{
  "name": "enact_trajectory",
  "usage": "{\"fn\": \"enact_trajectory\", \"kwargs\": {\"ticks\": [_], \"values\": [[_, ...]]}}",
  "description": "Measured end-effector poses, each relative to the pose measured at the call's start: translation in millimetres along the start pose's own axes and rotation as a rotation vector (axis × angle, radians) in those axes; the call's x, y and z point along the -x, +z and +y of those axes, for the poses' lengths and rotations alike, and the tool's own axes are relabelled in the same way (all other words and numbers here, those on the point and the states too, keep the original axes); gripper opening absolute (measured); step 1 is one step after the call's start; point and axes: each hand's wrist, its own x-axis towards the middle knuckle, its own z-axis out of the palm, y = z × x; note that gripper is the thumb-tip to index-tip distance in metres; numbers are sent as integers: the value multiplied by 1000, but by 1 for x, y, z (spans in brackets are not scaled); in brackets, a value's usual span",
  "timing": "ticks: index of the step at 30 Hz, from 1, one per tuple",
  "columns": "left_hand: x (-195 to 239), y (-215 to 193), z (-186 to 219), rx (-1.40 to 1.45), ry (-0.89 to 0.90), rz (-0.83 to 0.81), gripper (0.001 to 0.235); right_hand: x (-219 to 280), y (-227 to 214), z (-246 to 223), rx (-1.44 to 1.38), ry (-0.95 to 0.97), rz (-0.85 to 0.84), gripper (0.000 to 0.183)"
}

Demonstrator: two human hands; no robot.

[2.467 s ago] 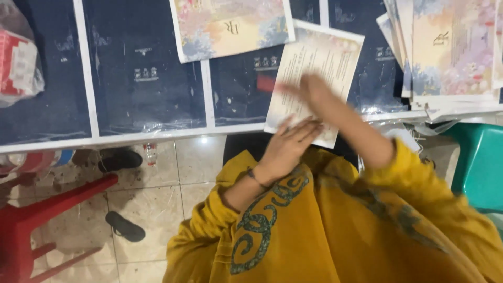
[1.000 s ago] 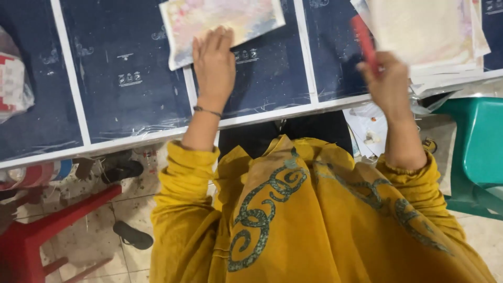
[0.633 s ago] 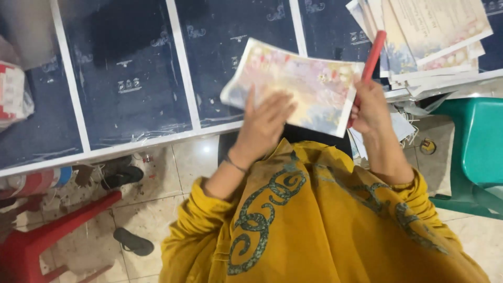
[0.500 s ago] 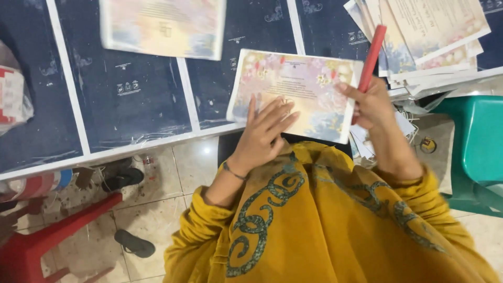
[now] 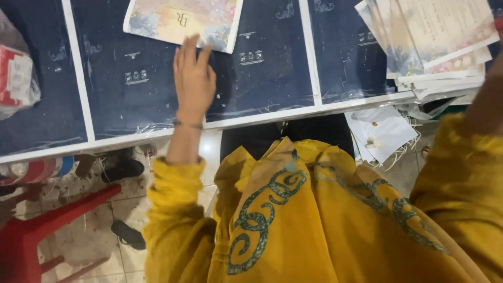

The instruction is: Folding and stacking printed paper invitations at a workstation in a print shop.

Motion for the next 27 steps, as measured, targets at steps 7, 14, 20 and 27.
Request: {"fn": "enact_trajectory", "kwargs": {"ticks": [7, 14, 20, 27], "values": [[-27, 46, -82, -160, 158, -54, 46, 119, 103, -12, -194, -221, -143, 8], [-29, 9, -39, -55, 91, 142, 38, 121, 118, 46, -193, -140, -305, 10], [-36, -80, 70, 469, -17, 498, 15, 134, 133, 51, -291, -81, -340, 9], [-11, -11, 84, 664, 383, 196, 46, 157, 162, 37, -789, 123, -586, 47]]}}
